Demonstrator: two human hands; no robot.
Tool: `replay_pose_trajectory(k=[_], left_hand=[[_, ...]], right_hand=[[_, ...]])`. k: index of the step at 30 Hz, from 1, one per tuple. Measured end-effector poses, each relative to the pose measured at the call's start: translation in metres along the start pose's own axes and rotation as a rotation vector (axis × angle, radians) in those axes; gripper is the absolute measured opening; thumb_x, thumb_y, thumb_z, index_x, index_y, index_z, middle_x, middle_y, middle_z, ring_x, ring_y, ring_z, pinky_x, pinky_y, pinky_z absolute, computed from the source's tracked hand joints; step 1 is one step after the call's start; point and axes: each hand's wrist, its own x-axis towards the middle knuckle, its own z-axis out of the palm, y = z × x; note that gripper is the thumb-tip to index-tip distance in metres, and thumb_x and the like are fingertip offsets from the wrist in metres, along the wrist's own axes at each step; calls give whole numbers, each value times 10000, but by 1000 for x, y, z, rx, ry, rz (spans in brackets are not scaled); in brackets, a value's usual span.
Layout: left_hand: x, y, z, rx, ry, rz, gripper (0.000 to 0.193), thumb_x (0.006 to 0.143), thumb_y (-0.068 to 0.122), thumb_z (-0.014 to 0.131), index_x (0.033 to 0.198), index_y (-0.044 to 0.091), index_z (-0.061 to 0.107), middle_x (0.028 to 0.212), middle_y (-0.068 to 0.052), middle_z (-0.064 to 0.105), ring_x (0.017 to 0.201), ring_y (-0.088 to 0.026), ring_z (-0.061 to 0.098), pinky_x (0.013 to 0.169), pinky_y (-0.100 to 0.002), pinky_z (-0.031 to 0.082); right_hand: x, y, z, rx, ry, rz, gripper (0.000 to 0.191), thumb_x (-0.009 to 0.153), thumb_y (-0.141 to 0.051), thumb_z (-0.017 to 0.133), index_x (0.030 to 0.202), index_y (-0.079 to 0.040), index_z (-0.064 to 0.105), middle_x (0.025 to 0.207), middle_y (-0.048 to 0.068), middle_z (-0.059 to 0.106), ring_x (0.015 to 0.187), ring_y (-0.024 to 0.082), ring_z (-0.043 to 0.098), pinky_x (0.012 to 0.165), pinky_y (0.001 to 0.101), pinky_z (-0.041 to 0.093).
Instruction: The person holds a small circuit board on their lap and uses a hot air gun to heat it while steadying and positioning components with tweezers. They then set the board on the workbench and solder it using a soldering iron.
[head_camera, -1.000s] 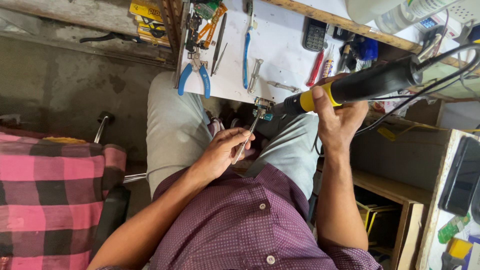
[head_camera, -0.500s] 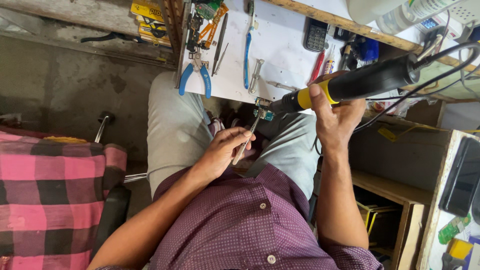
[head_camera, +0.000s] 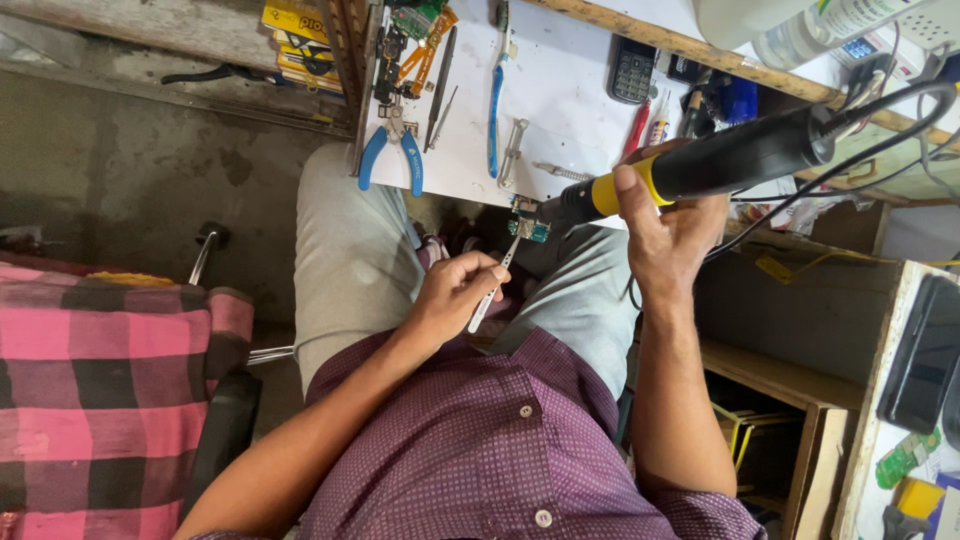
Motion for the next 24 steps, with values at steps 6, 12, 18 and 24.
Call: replay_pose_trajectory(k=[6,12,18,24], left_hand=[[0,2,0,117,33,28,201,982,198,684,1000,2,726,763,-28,706,676,-51,661,589,-218,559],[0,0,-1,68,28,39,189,982,178,674,998,1,738,748,-26,704,638,-45,623,536,-210,481],[1,-1,-1,23,28,33,182,980,173,677,993,2,738,751,-21,707,649,-41,645,543,-206,499],[0,-1,-1,95,43,23,179,974,177,682,985,7,739,736,-27,707,622,-45,621,513,-211,460]], right_hand=[[2,1,2,55,-55,-1,216,991,-132,780,1093,12,655,988,53,681,894,125,638,855,281,524],[3,1,2,63,-67,-9,223,992,-120,786,1110,13,651,999,50,681,919,129,646,867,282,533],[4,1,0,9,-71,-25,206,1002,-126,793,1089,14,669,981,54,688,891,129,648,846,276,530],[4,-1,2,10,-79,-30,221,1006,-152,787,1084,15,665,981,57,688,903,136,645,851,281,525]])
